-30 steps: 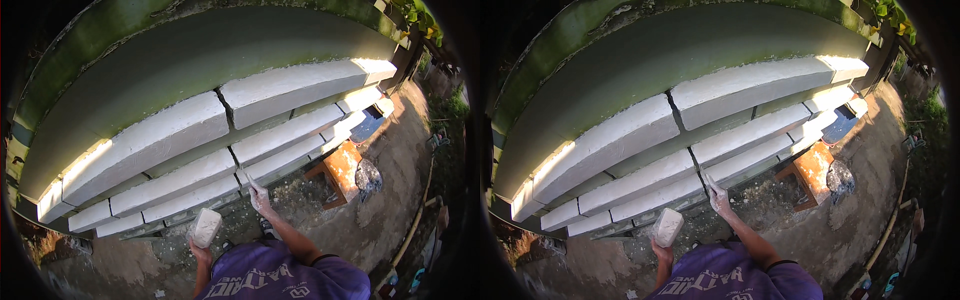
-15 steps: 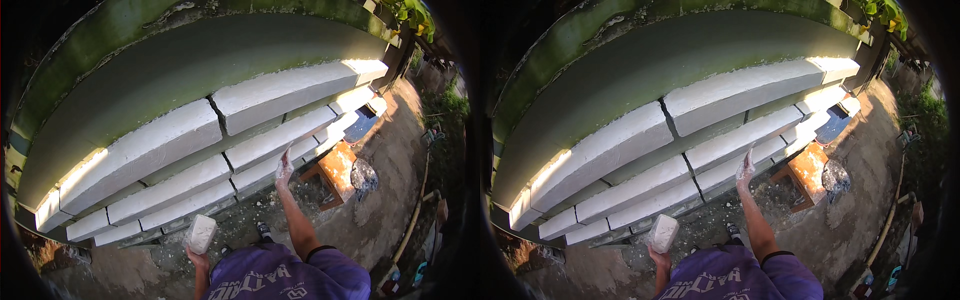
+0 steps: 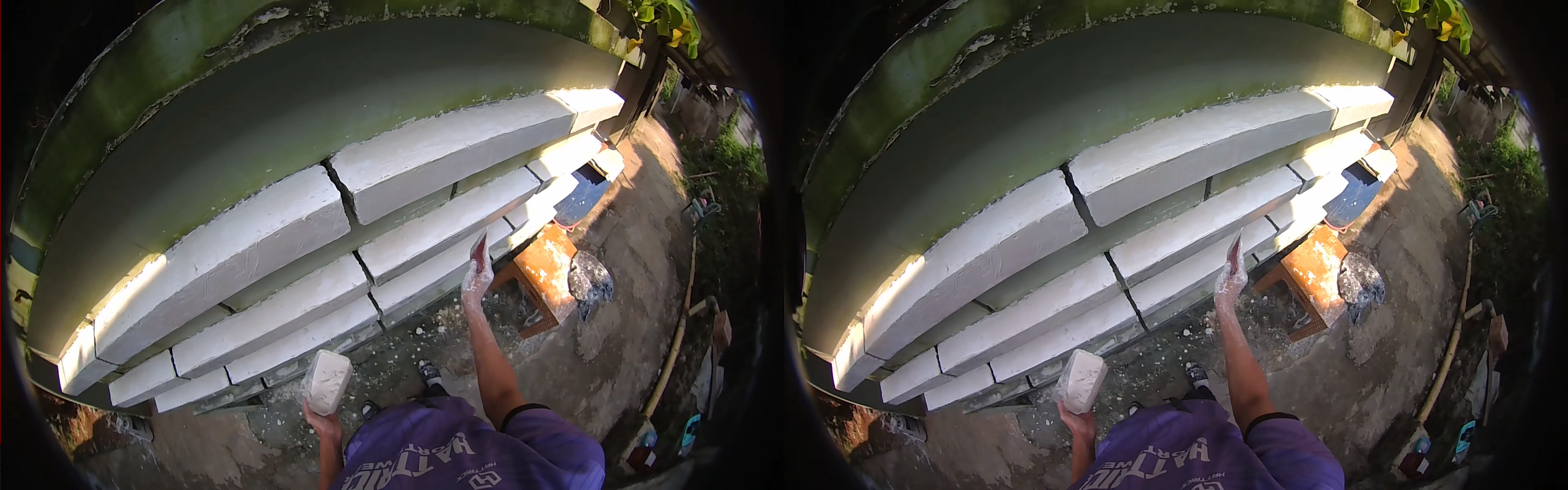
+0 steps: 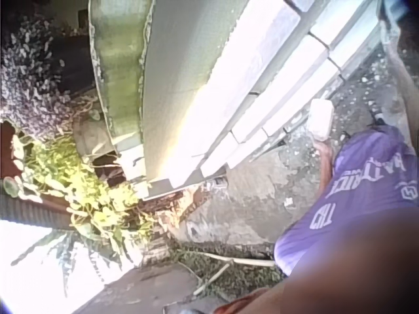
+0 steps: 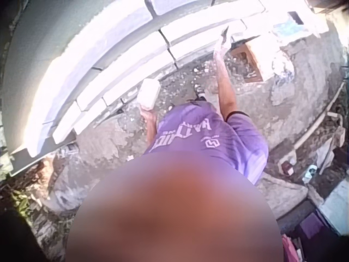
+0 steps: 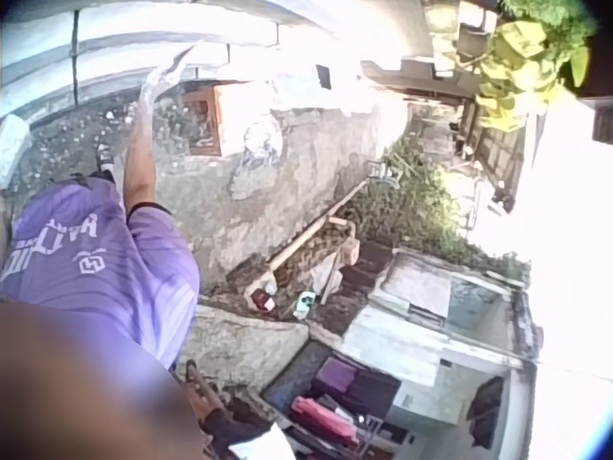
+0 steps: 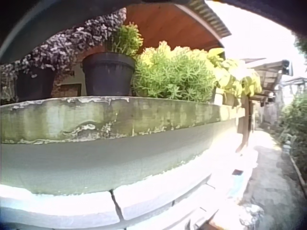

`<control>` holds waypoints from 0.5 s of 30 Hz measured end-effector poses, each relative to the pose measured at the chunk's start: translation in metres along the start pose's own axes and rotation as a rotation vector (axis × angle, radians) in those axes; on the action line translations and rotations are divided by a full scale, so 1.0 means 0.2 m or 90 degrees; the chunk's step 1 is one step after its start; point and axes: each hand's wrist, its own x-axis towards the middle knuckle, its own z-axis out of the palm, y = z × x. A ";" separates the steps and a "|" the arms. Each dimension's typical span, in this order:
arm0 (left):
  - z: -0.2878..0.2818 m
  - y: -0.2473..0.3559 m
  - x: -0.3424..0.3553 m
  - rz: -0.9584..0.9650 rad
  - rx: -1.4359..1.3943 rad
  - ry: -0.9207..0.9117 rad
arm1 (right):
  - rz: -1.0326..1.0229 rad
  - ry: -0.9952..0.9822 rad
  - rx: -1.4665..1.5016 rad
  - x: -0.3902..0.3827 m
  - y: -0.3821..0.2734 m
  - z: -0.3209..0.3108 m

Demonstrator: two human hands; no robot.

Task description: Applying and smoothing white plaster compound on decorative wall ledges using a putty knife and sponge.

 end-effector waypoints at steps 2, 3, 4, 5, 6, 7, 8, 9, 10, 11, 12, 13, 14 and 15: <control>-0.02 0.01 -0.01 -0.005 -0.011 -0.006 | 0.044 -0.047 -0.004 0.08 -0.11 0.07; -0.02 0.01 -0.02 -0.013 -0.023 -0.015 | 0.085 -0.090 -0.010 0.09 -0.16 0.09; -0.03 0.00 -0.01 -0.015 -0.022 -0.018 | 0.084 -0.086 -0.012 0.06 -0.18 0.13; -0.04 -0.02 -0.01 -0.019 -0.013 -0.015 | -0.008 -0.063 0.011 0.01 -0.20 0.17; -0.04 -0.03 0.00 -0.022 -0.004 -0.011 | -0.099 -0.041 0.033 -0.05 -0.22 0.21; -0.04 -0.03 0.00 -0.020 -0.004 -0.010 | -0.099 -0.043 0.036 -0.14 -0.26 0.24; -0.04 -0.03 -0.01 -0.017 -0.001 0.001 | -0.014 -0.142 0.067 -0.27 -0.33 0.24; -0.04 -0.03 -0.02 -0.018 0.003 0.012 | 0.071 -0.240 0.094 -0.39 -0.39 0.22; -0.05 -0.03 -0.02 -0.017 0.001 0.014 | 0.157 -0.338 0.122 -0.49 -0.42 0.18; -0.06 -0.04 -0.02 -0.024 0.006 0.020 | 0.156 -0.338 0.120 -0.57 -0.40 0.15; -0.07 -0.04 -0.01 -0.031 0.013 0.025 | 0.050 -0.384 0.128 -0.64 -0.35 0.12; -0.07 -0.04 0.00 -0.031 0.014 0.025 | -0.057 -0.431 0.136 -0.67 -0.33 0.13; -0.07 -0.04 0.01 -0.026 0.006 0.007 | -0.056 -0.431 0.137 -0.66 -0.31 0.12; -0.07 -0.03 0.01 -0.018 -0.003 -0.007 | 0.046 -0.360 0.128 -0.63 -0.29 0.10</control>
